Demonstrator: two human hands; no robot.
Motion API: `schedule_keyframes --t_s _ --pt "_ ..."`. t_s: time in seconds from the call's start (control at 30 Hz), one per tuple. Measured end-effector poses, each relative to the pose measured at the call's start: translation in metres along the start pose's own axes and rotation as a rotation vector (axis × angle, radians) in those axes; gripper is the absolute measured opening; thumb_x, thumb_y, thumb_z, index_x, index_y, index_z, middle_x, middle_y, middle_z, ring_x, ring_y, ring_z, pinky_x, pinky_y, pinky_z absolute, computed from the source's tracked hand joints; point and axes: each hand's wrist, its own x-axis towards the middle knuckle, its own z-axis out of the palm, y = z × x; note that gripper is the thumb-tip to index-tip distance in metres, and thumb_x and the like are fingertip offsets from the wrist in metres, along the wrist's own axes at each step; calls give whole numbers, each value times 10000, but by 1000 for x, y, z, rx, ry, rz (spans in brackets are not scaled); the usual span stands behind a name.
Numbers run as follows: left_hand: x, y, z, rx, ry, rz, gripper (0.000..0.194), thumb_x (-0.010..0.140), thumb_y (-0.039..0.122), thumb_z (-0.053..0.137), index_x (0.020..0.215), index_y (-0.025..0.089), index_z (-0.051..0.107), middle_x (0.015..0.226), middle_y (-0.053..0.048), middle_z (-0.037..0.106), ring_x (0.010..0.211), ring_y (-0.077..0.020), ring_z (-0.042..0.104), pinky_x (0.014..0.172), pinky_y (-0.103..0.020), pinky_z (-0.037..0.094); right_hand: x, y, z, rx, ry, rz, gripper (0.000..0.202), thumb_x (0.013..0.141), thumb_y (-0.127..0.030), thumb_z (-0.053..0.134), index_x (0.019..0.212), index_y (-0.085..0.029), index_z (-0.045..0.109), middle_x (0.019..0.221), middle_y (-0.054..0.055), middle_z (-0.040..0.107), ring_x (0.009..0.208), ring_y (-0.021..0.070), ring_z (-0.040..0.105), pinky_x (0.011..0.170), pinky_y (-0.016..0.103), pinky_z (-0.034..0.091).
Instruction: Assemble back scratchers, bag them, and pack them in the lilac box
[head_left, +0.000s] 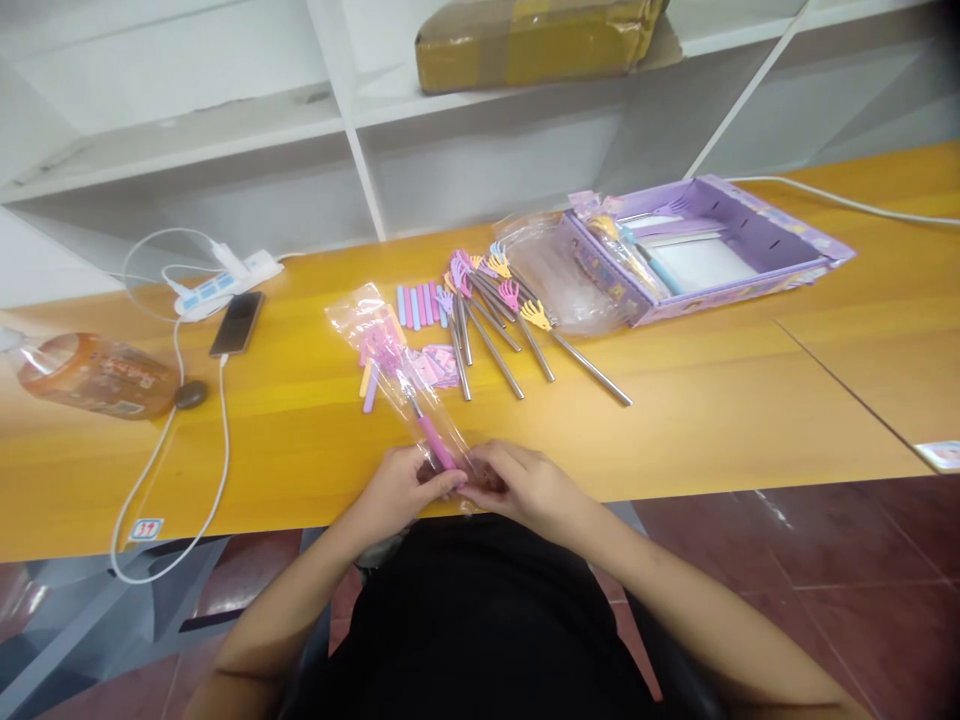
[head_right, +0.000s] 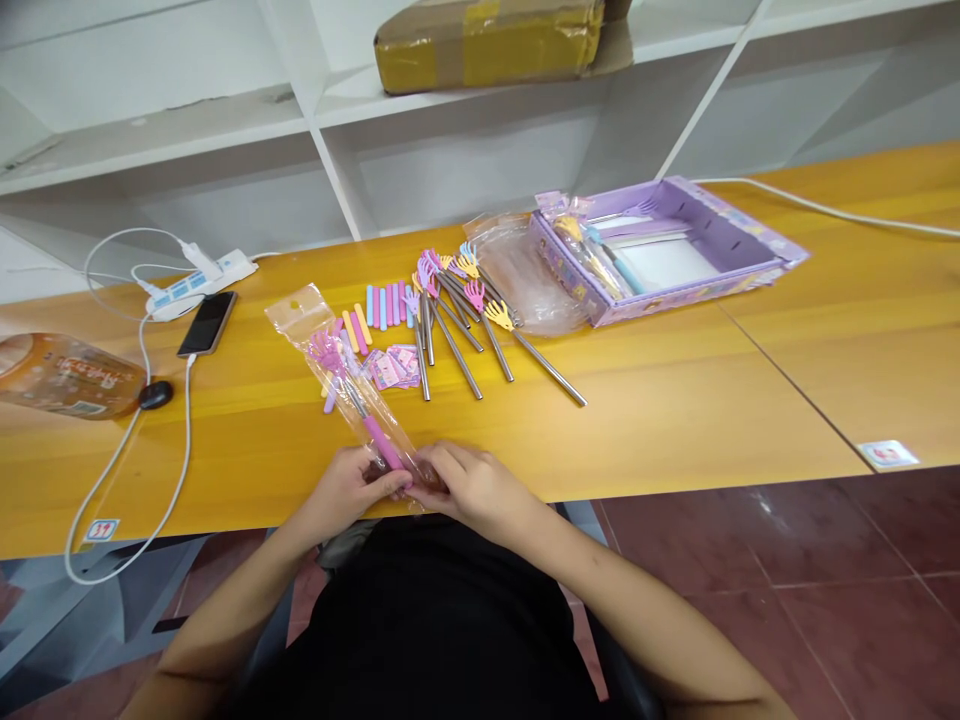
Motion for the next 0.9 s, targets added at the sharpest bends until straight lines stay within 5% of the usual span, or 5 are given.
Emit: schedule_keyframes --t_s 0.13,0.27,0.4,0.53,0.9 --pt "0 1 1 -216 57 41 312 966 503 803 940 195 840 769 -68 828 680 -230 779 675 -317 629 4 -2 -9 107 -33 106 136 1131 -293 626 1253 -233 632 894 22 741 692 161 679 676 288 555" --pt "1 5 0 -311 112 33 427 942 605 808 932 179 829 737 -82 819 618 -221 761 620 -321 642 7 3 -15 193 -40 174 336 1134 -185 500 1460 -257 532 1062 47 752 805 166 721 777 303 607" --pt "1 8 0 -337 119 -7 488 921 650 822 916 165 773 735 -58 799 636 -195 751 650 -302 642 5 9 -10 62 43 -1 403 1084 -139 606 1459 -277 562 1200 95 653 885 181 691 763 314 608" --pt "0 7 1 -366 114 -31 531 910 682 819 952 162 721 798 -44 787 651 -172 726 654 -291 619 0 8 -10 -81 113 -204 349 1064 -122 690 1368 -292 682 1029 46 539 865 174 624 695 277 551" --pt "-4 8 -4 -42 -182 -1 382 1070 533 668 952 175 731 864 -29 746 808 -187 679 771 -298 527 8 3 -18 96 16 -181 139 1067 -161 712 1170 -247 675 1112 86 701 973 210 709 823 347 605"
